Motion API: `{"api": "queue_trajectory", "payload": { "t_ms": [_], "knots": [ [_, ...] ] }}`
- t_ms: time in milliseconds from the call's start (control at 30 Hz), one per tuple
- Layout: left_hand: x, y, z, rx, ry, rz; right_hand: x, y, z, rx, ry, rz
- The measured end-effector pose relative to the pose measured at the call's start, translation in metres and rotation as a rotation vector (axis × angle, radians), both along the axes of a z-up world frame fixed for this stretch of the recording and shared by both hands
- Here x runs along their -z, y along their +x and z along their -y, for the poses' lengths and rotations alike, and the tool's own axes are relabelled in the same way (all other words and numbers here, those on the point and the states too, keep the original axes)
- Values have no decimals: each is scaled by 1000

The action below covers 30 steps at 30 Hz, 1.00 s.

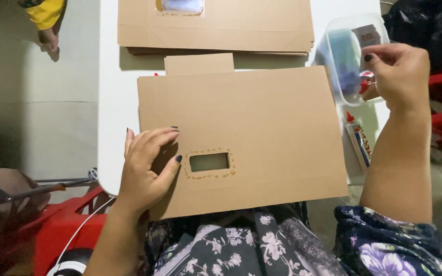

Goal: Applying adhesive and attaching plastic windows to cardboard box cutouts.

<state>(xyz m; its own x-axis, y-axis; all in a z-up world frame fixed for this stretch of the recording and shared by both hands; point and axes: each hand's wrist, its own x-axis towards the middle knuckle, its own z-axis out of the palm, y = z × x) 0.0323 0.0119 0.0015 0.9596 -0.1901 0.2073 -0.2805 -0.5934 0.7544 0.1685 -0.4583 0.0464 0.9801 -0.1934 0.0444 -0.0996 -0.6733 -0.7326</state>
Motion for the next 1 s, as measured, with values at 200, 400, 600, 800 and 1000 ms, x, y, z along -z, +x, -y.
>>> {"api": "queue_trajectory", "payload": {
  "t_ms": [200, 400, 600, 800, 1000],
  "knots": [
    [-14, 1, -3, 4, 17, -83, -10, -28, -5, -33, 287, 222],
    [-51, 7, 15, 7, -28, -9, -36, -56, -90, -636, 511, -531],
    [-87, 21, 51, 299, -201, -384, -21, -71, -152, -918, 451, -701],
    [-46, 23, 60, 252, -432, -282, -8, -78, -164, -862, 468, -607],
    [-37, 18, 39, 50, -475, -369, 1, -73, -152, -672, 626, -398]
  ]
}}
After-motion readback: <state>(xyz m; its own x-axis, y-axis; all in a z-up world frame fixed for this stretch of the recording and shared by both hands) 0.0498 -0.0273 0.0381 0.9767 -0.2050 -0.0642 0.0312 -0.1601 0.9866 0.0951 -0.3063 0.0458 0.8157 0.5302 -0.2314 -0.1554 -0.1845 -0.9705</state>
